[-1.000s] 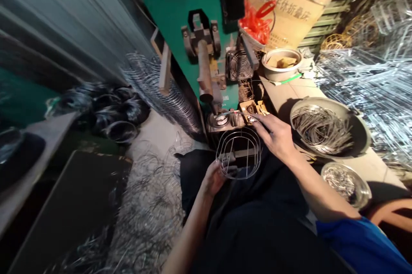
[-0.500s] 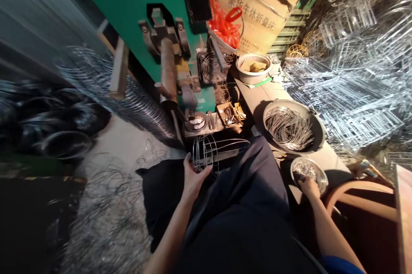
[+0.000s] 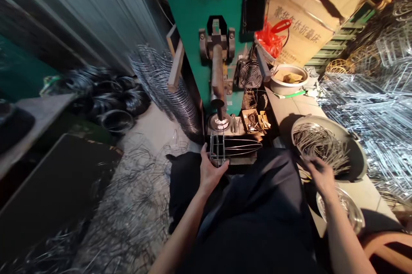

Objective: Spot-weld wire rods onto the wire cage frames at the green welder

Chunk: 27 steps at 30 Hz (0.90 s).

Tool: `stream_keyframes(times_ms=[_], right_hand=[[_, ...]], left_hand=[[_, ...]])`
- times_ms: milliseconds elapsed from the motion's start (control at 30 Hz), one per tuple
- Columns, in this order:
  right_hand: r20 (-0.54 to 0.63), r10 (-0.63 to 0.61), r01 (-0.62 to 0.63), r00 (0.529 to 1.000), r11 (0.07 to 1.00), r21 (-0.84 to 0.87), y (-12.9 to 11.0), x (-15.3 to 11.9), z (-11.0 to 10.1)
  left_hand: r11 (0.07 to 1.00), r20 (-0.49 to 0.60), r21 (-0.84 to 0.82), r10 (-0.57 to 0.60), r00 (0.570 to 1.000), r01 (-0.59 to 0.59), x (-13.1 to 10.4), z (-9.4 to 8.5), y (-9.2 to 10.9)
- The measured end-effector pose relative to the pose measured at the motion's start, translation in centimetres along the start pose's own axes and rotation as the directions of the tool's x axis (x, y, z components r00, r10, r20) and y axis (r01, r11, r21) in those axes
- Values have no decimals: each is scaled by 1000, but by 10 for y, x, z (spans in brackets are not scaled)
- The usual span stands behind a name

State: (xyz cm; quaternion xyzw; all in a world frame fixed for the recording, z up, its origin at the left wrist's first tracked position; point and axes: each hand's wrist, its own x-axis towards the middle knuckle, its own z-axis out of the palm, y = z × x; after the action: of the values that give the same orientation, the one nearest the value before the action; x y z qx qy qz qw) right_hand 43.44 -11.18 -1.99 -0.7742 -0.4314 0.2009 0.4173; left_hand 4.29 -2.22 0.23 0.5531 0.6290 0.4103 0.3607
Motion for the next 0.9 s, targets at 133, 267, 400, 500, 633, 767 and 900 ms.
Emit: stream_keyframes(times_ms=[133,267,400,500,633,767,900], right_hand=[[324,-486,466,812,873,142,-135,18,75],[460,-708,765,536,637,90,-180,15,131],[479,-715,829,508,557,-47,-173,14,160],[424,-756,854,498,512,-90,-172,14,169],[352,-801,863,484,502,-45,-185,18,174],[335,-811,860,479,511,8,-199,25,181],[333,-820,864,466,502,26,-208,34,189]], left_hand=[[999,-28,22,32,999,-31,-1,-3,3],[999,-64,20,30,998,-29,-3,-13,6],[1000,-105,22,9,994,-6,2,-24,7],[999,-115,24,-19,993,22,10,-29,6],[999,-139,-10,-44,989,43,17,-33,4],[999,-183,-48,-33,983,25,24,-35,2],[996,-226,-84,-31,974,12,35,-36,1]])
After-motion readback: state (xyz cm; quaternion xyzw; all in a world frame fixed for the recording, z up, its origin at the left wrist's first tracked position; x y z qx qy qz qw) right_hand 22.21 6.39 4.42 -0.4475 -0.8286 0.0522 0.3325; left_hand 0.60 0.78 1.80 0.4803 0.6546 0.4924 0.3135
